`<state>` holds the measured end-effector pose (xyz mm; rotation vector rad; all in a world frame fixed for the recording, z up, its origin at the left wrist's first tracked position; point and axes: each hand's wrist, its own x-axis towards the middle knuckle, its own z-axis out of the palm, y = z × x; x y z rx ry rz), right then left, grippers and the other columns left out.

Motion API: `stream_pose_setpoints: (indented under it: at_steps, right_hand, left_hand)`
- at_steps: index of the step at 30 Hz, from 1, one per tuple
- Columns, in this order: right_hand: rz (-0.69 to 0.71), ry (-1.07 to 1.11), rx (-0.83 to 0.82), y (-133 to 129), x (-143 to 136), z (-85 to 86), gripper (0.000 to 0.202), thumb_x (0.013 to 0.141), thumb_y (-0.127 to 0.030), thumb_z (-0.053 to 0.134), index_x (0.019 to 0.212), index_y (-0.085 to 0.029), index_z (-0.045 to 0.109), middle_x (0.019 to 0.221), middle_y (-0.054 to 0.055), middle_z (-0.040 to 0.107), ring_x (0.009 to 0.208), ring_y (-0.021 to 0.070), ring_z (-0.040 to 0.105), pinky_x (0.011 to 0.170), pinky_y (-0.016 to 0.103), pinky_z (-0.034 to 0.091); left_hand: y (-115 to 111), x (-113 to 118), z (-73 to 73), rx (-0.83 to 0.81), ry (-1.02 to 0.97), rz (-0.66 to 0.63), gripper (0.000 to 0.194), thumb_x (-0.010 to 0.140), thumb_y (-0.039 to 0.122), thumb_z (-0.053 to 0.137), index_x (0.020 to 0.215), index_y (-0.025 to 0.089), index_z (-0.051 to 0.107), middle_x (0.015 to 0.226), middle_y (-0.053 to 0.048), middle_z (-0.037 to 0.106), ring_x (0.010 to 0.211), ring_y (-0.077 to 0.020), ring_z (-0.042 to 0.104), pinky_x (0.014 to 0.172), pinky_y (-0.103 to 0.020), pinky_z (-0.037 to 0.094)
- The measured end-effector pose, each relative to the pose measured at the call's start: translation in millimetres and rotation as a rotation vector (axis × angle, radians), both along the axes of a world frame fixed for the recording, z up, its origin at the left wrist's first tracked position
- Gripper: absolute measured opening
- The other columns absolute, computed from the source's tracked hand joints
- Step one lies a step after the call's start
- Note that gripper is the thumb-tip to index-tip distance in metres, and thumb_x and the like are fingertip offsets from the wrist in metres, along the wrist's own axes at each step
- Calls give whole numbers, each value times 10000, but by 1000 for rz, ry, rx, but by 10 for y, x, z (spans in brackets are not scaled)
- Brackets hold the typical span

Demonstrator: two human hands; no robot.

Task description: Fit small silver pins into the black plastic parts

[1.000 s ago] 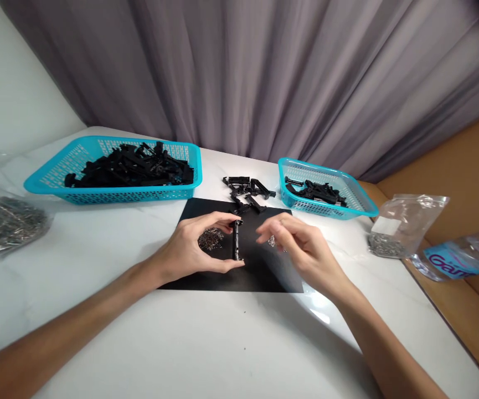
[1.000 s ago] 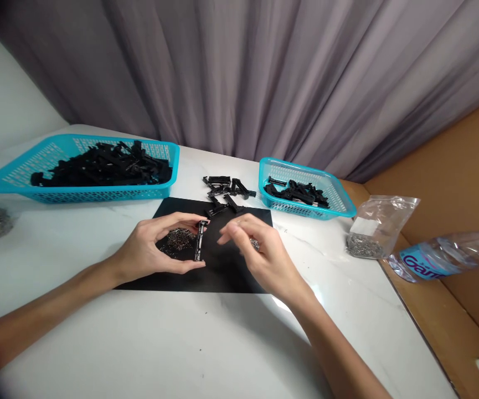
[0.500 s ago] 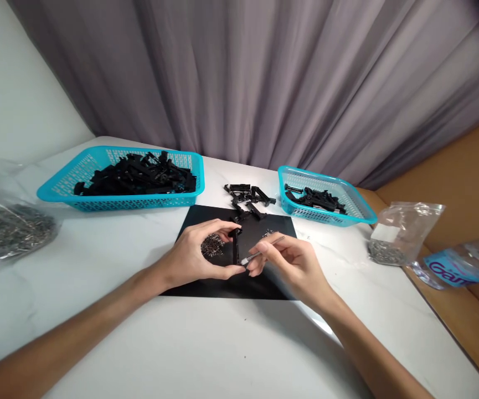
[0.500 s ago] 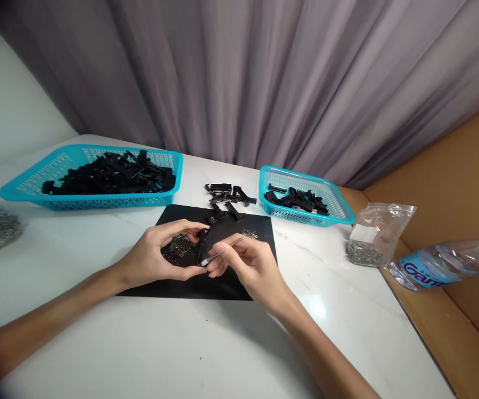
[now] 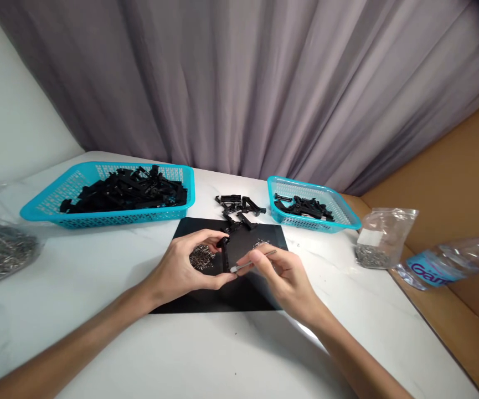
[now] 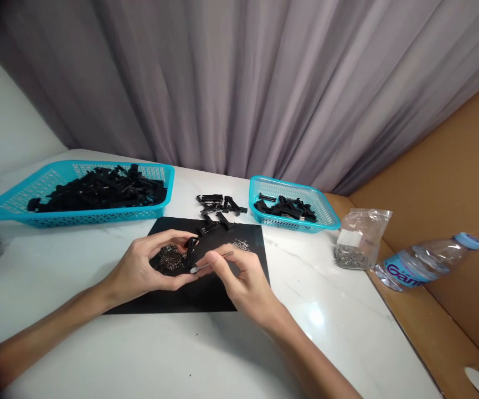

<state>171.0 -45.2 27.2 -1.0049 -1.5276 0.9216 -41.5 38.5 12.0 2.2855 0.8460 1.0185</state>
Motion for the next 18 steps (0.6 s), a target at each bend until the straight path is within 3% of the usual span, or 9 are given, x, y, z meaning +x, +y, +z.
stream_pose_setpoints:
  at_steps: [2, 5, 9, 12, 16, 18]
  right_hand:
    - [-132, 23, 70, 15, -10, 18, 357, 1070, -415, 450, 869, -211, 665, 914, 46, 682, 892, 170, 657, 865, 323, 516]
    - [-259, 64, 48, 36, -54, -28, 388, 1091, -444, 346, 861, -223, 567, 843, 24, 634, 794, 161, 601, 766, 306, 482]
    - [-218, -213, -61, 58, -158, -192, 273, 990, -491, 572, 1035, -235, 654, 901, 36, 713, 826, 216, 620, 722, 339, 461]
    - [-144, -307, -65, 98, -184, -266, 218, 913, -462, 688, 1017, -272, 713, 908, 14, 770, 822, 249, 653, 698, 360, 480]
    - [-307, -341, 28, 227, 117, -170, 213, 908, -438, 672, 905, -242, 754, 849, 26, 779, 720, 229, 635, 648, 347, 470]
    - [-448, -335, 66, 317, 467, -79, 280, 922, -465, 628, 910, -215, 755, 882, 58, 773, 748, 239, 625, 671, 351, 455]
  left_hand:
    - [24, -1, 5, -3, 28, 14, 552, 693, 395, 860, 1176, 221, 655, 1031, -30, 725, 904, -208, 692, 860, -352, 596]
    - [62, -17, -8, 51, 95, 70, 561, 692, 470, 865, 1153, 231, 651, 1055, -43, 682, 976, -239, 663, 913, -404, 585]
    - [71, -31, -48, 122, 166, 99, 517, 739, 437, 841, 1164, 238, 622, 1104, -61, 648, 1083, -275, 612, 949, -436, 561]
    - [39, -21, -77, 152, 216, 88, 527, 778, 419, 811, 1230, 258, 594, 1130, -61, 639, 1130, -289, 596, 968, -442, 551]
    - [-3, -12, -68, 108, 271, 122, 810, 744, 588, 807, 1422, 290, 481, 1263, -79, 596, 1131, -299, 620, 970, -451, 560]
    - [0, -19, -37, 102, 276, 149, 726, 819, 582, 745, 1428, 293, 476, 1277, -79, 598, 1114, -289, 631, 964, -451, 557]
